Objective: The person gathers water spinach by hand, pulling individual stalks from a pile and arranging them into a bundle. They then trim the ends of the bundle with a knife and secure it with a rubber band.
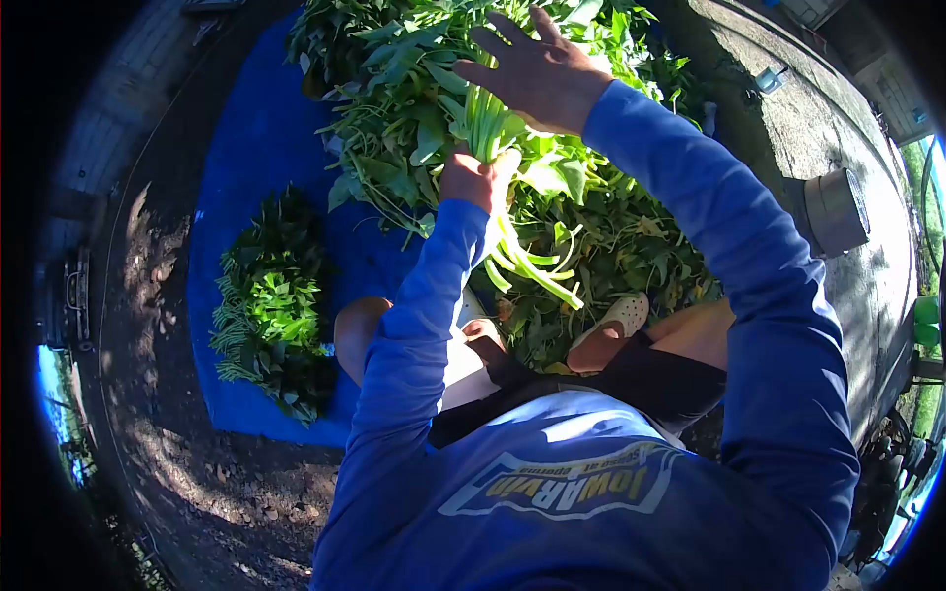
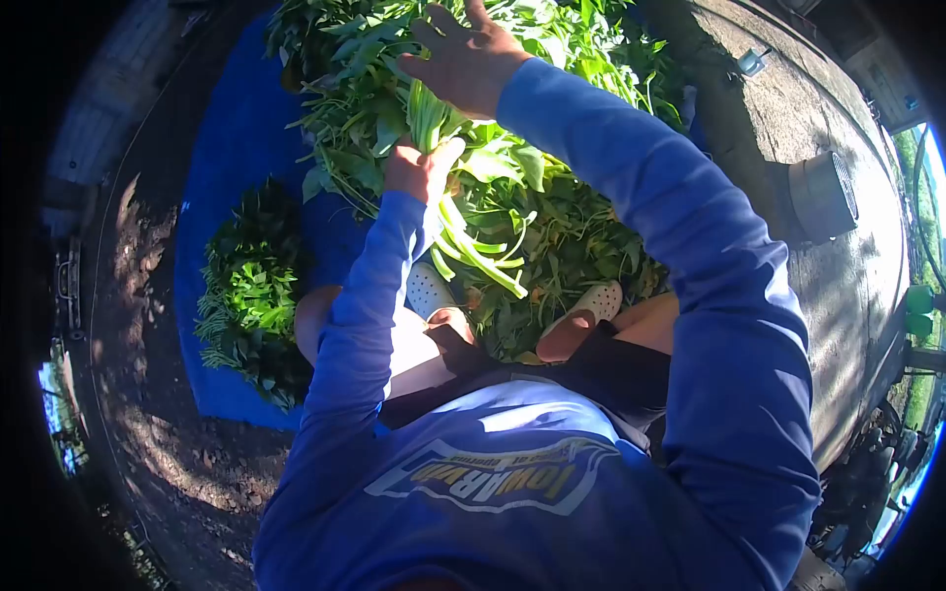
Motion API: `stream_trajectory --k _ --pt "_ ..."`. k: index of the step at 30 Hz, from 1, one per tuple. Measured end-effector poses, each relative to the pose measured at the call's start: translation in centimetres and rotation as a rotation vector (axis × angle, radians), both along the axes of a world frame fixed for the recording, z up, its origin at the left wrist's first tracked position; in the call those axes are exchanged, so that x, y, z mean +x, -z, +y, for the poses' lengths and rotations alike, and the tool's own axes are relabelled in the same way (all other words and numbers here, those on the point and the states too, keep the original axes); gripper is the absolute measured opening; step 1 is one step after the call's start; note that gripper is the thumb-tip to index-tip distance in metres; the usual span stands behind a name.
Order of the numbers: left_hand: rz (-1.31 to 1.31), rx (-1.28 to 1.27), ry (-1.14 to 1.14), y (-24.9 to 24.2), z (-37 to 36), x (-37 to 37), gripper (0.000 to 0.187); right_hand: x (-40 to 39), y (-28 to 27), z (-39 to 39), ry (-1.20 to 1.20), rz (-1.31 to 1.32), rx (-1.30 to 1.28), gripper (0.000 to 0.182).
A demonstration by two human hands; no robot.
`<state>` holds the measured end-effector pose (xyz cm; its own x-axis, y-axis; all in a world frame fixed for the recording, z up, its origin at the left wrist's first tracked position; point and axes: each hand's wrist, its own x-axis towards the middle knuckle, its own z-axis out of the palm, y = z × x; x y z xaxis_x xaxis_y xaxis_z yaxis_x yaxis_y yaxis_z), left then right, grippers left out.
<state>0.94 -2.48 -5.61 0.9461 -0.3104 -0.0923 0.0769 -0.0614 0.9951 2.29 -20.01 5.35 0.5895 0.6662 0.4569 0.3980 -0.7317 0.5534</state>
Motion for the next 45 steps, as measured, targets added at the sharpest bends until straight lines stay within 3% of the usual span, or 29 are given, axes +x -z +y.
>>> stream_trajectory --k 1,3,4,7,9,11,12,15,16,19,22,23,25,26,29,30,33,34,35,37,38,41,42,45 --pt "0.119 -0.002 -0.067 -0.5 0.0 -0.4 0.024 -0.9 0.0 0.8 0.136 -0.016 -0.027 0.068" --pt "0.258 -0.137 -0.099 -0.5 0.6 -0.1 0.021 -5.0 -3.1 2.0 -0.013 0.251 0.403 0.043" --pt "0.173 -0.101 -0.037 0.7 1.4 0.5 0.02 -7.6 -4.1 2.7 -0.032 0.387 0.582 0.035" --pt "0.223 -0.167 -0.134 0.7 1.3 1.1 0.018 -15.6 -1.3 5.7 0.256 0.915 0.62 0.024" --pt "0.122 -0.168 -0.116 0.2 1.7 0.9 0.023 -18.4 4.2 5.5 0.29 0.874 0.709 0.024" --pt "0.181 -0.187 -0.134 0.2 1.7 1.1 0.022 -19.6 6.3 6.2 0.329 0.861 0.968 0.025" --pt "0.218 -0.229 -0.14 -0.2 1.7 1.0 0.023 -19.8 8.8 5.8 0.239 0.768 1.015 0.027" --pt "0.314 -0.308 -0.192 -1.0 1.5 0.7 0.026 -20.0 9.9 6.7 0.375 1.146 1.605 0.032" --pt "0.314 -0.332 -0.176 -0.6 1.7 1.1 0.026 -20.4 10.9 7.7 0.346 0.995 1.777 0.034" --pt "0.201 -0.287 -0.281 -1.2 1.3 1.0 0.029 -20.6 11.7 8.3 0.467 0.855 1.94 0.032" --pt "0.162 -0.255 -0.31 -1.0 1.7 1.3 0.025 -19.1 10.0 5.8 0.524 1.441 2.251 0.033" --pt "0.151 -0.282 -0.266 -1.0 2.0 1.2 0.023 -18.6 10.9 5.1 0.48 1.482 2.321 0.031" --pt "0.146 -0.232 -0.361 -2.0 1.5 1.0 0.024 -17.6 11.4 3.6 0.507 1.546 2.163 0.03" --pt "0.155 -0.23 -0.315 -1.7 1.9 1.4 0.027 -17.4 11.5 3.1 0.41 1.561 2.057 0.028" --pt "0.191 -0.274 -0.343 -1.0 2.2 2.6 0.033 -16.6 9.5 2.4 0.463 1.676 1.894 0.026" --pt "0.189 -0.398 -0.27 -1.0 2.4 2.5 0.03 -16.3 8.5 2.6 0.477 1.693 1.907 0.025" --pt "0.071 -0.31 -0.331 -1.5 1.9 2.1 0.034 -15.4 10.2 2.9 0.36 1.896 2.138 0.025" --pt "0.086 -0.226 -0.353 -1.6 2.0 2.5 0.035 -15.5 10.6 3.2 0.38 1.91 2.223 0.025" --pt "0.051 -0.378 -0.314 -1.0 2.3 2.2 0.032 -15.4 11.0 3.7 0.439 1.919 2.328 0.024" --pt "0.01 -0.34 -0.336 -0.9 2.2 2.2 0.029 -15.6 12.3 3.9 0.401 1.805 2.372 0.023" --pt "0.039 -0.332 -0.321 -0.8 2.3 2.5 0.028 -16.0 12.6 3.8 0.273 1.692 2.264 0.025" --pt "0.166 -0.426 -0.282 0.3 2.7 3.0 0.028 -16.0 9.8 4.4 0.31 1.43 1.706 0.027" --pt "0.181 -0.404 -0.275 0.5 2.7 2.8 0.028 -16.2 11.4 4.3 0.224 1.366 1.551 0.026" --pt "0.134 -0.317 -0.201 2.1 2.7 3.1 0.03 -16.7 10.5 4.3 0.173 1.388 1.389 0.024"
